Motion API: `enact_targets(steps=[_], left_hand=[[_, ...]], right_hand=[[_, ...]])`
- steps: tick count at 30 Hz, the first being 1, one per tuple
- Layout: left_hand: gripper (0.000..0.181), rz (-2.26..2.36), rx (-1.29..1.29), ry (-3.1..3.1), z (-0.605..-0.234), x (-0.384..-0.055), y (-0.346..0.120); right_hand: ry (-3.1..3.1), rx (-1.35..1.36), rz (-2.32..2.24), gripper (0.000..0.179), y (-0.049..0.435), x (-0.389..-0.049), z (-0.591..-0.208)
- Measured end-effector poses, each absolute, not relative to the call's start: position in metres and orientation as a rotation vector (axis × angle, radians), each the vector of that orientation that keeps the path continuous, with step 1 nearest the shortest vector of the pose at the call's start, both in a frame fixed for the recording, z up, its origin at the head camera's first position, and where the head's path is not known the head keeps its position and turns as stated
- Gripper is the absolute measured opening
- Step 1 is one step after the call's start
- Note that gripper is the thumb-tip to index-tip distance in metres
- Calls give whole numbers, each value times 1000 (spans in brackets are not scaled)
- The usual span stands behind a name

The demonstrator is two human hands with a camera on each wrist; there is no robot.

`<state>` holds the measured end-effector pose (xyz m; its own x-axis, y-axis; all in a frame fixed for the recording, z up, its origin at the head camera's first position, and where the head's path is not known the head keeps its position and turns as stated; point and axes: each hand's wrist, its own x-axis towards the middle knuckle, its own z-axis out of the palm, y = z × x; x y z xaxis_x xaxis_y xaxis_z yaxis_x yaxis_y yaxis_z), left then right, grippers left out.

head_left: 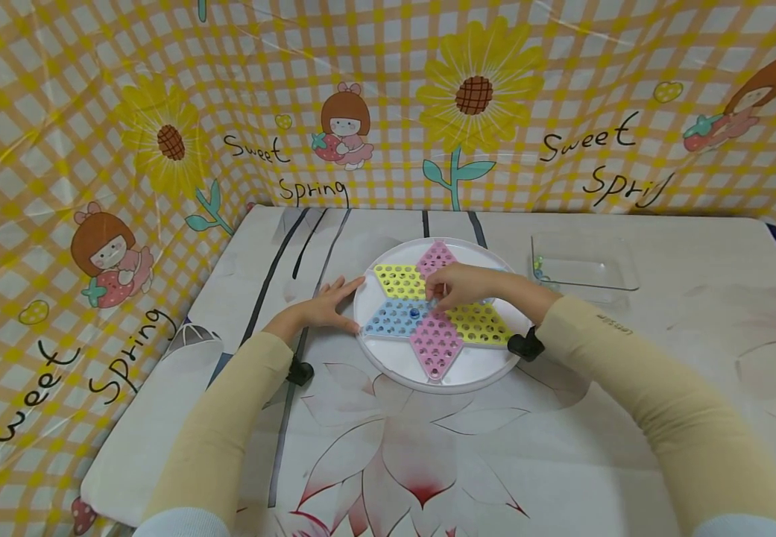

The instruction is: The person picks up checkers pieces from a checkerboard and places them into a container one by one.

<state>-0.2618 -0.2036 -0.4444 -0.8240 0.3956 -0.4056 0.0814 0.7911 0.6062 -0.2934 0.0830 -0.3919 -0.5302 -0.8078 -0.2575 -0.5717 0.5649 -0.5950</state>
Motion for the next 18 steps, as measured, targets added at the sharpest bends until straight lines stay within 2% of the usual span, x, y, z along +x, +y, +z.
enact_targets(steps=[18], left_hand=[[97,798,364,2454,-445,-262,-204]], right_hand=[[2349,-1043,-583,11,114,-300,-384]])
